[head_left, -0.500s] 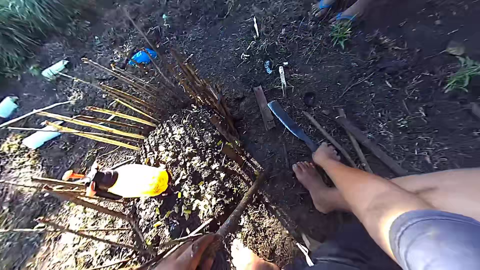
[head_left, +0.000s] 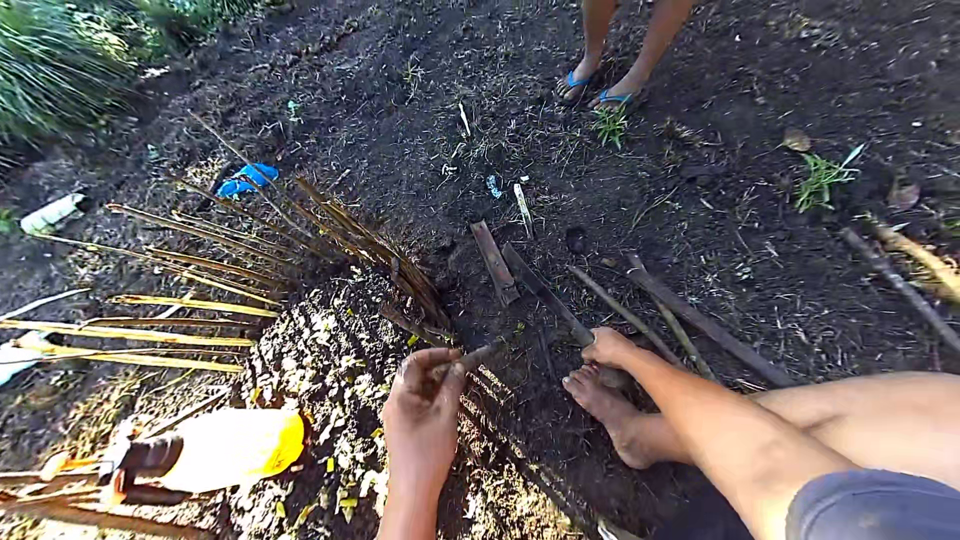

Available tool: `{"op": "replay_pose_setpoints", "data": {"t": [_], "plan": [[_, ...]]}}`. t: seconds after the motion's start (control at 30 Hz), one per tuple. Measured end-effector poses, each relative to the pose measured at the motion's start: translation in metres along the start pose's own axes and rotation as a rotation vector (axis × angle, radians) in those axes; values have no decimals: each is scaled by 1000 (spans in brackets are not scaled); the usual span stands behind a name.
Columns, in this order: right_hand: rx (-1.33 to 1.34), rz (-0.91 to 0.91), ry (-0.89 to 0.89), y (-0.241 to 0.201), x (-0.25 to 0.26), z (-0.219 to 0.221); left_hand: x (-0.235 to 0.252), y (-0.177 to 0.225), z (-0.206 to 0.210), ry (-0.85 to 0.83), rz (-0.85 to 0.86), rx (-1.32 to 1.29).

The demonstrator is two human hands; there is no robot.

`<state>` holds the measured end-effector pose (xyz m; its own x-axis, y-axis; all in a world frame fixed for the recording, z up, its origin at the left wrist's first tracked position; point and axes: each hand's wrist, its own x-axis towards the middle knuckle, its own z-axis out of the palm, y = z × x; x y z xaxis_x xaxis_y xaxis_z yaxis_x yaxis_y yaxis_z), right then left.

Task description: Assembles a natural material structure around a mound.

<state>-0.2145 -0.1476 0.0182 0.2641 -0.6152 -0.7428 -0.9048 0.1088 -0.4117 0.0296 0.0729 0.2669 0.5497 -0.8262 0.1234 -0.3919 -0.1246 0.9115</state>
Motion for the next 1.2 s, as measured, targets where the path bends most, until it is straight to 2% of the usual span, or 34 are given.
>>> {"op": "replay_pose_setpoints", "data": {"t": [0.07, 0.13, 0.3, 0.43, 0.53, 0.6, 0.67, 0.73, 0.8, 0.83, 0.9, 0.97, 1.03, 1.1, 1.2], "plan": [[193, -23, 9, -18, -21, 1, 17, -4, 15, 104, 62, -18], [298, -55, 52, -35, -47, 10, 36, -3, 31, 178, 95, 73], [186, -166, 243, -54, -107, 46, 85, 16, 56, 170, 37, 342], [27, -213, 250, -74, -148, 57, 105, 23, 62, 152, 41, 435], [-73, -211, 224, -59, -141, 85, 105, 22, 59, 159, 46, 465], [-289, -187, 214, -35, -125, 101, 101, 17, 52, 161, 28, 471], [-472, -234, 263, -10, -110, 106, 97, 15, 44, 140, 10, 462], [-513, -243, 232, -6, -112, 101, 86, 13, 31, 107, -13, 428], [-415, -200, 171, -20, -125, 87, 67, 16, 10, 82, -24, 399], [-280, -156, 123, -33, -136, 75, 58, 20, -3, 73, 0, 383], [147, -91, -5, -53, -169, 50, 36, 26, -32, 57, 91, 317], [636, -91, -147, -50, -198, 32, 14, 32, -61, 12, 134, 249], [969, -96, -290, -37, -227, 10, -7, 32, -88, -44, 123, 216], [1047, -70, -338, -20, -253, -6, -26, 29, -109, -97, 102, 208], [1019, -30, -257, 10, -279, -11, -51, 23, -133, -175, 57, 170]]}}
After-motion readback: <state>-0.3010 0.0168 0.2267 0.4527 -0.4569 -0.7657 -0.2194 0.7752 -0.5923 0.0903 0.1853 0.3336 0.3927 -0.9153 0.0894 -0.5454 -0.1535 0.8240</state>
